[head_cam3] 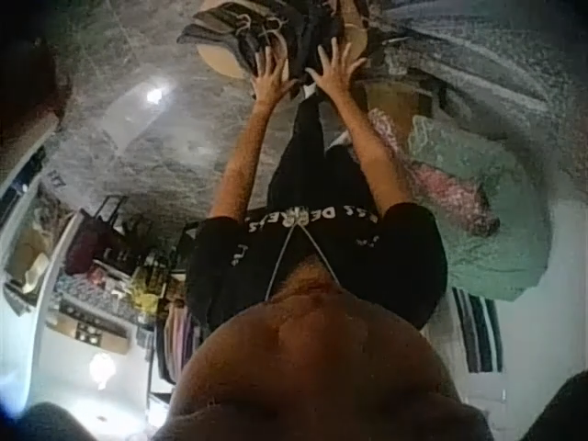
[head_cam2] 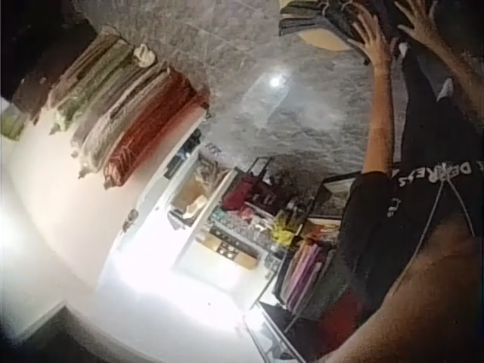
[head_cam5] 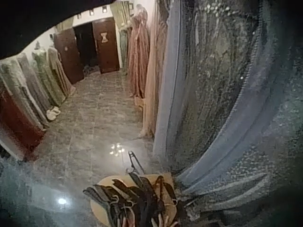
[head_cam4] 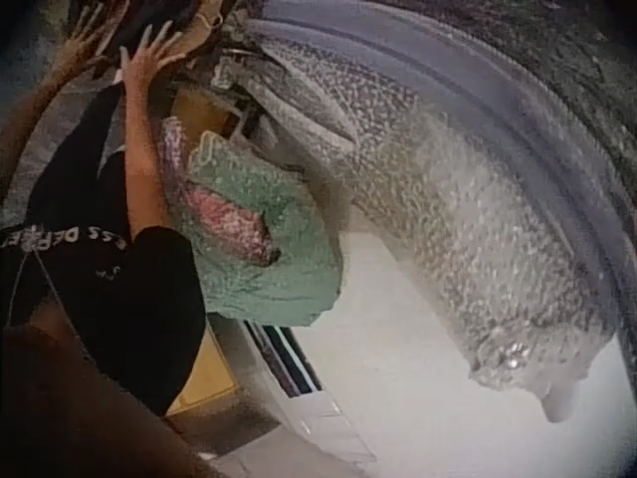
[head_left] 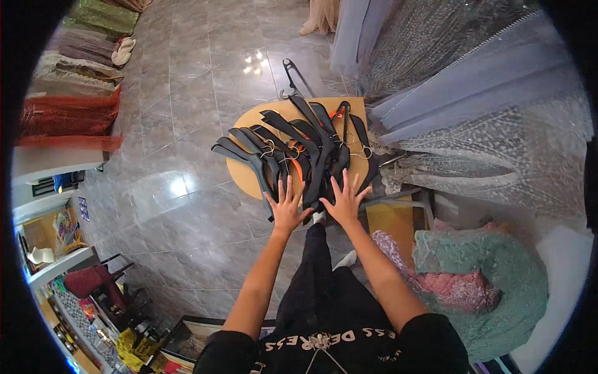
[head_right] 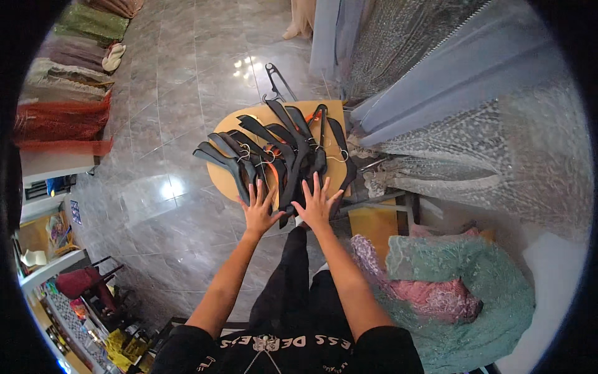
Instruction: The recorder takes a dress from a pile, places it onto a clothes hanger, and hangs it on a garment rack.
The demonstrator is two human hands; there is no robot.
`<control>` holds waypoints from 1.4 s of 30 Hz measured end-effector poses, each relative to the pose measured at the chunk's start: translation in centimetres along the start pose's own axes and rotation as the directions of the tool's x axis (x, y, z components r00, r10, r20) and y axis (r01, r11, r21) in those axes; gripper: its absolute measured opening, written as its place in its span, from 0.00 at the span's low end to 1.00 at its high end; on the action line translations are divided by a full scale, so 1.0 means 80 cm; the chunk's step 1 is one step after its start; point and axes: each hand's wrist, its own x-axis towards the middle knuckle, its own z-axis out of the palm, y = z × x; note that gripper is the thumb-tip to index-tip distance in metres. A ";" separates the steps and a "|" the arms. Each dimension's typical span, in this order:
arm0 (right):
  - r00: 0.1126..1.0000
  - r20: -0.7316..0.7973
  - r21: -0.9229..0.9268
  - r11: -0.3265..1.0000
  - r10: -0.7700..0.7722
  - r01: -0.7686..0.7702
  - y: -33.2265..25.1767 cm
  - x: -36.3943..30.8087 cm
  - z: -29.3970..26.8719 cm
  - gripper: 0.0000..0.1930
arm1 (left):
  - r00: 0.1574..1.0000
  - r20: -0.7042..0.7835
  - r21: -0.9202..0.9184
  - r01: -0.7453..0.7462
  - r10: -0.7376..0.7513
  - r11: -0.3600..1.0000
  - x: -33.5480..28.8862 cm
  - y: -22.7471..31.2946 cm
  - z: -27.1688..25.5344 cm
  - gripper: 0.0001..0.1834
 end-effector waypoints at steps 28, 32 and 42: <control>0.860 0.038 0.114 0.853 0.508 -0.509 -0.040 0.057 0.093 0.26 | 0.995 0.074 -0.080 0.073 -0.067 0.994 0.058 -0.070 0.012 0.51; 0.879 0.004 0.156 0.868 0.477 -0.472 -0.026 0.041 0.081 0.25 | 0.999 0.030 -0.083 0.041 -0.038 0.996 0.075 -0.071 0.006 0.50; 0.890 0.054 0.222 0.863 0.453 -0.453 -0.019 0.033 0.064 0.24 | 0.999 -0.038 -0.027 0.033 -0.034 0.999 0.115 -0.082 -0.012 0.51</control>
